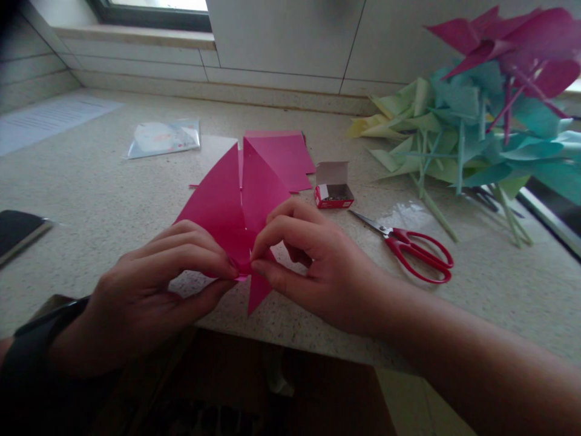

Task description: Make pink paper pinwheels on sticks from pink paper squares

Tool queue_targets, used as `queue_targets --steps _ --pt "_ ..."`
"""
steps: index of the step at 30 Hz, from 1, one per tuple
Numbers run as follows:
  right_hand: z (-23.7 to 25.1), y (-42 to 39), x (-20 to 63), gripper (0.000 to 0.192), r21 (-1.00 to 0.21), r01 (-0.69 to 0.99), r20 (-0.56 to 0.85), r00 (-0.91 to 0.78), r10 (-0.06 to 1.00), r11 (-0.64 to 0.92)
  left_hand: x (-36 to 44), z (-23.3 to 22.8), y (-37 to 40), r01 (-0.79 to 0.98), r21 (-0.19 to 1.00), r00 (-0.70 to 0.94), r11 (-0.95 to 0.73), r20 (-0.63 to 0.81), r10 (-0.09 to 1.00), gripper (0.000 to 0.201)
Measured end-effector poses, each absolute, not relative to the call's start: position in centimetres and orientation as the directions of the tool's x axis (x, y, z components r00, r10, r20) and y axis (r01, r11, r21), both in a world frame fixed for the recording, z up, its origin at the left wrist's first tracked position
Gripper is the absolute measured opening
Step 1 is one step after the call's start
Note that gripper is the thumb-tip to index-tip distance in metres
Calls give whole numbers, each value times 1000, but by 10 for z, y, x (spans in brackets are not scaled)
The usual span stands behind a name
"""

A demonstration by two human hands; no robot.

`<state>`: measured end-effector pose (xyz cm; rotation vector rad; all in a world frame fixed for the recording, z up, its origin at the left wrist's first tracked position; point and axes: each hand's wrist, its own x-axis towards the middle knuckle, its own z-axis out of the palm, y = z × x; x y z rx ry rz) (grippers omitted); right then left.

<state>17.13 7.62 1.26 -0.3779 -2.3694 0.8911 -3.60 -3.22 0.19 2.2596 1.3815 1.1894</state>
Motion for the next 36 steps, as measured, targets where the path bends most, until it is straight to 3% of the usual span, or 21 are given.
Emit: queue_targets --steps 25,36 --pt "14 76 172 6 -665 38 433 -795 426 746 -36 1 -33 636 574 190 -516 532 825 15" --pt "14 77 173 6 -596 1 474 -807 352 803 -35 0 -32 637 555 203 -535 548 811 16"
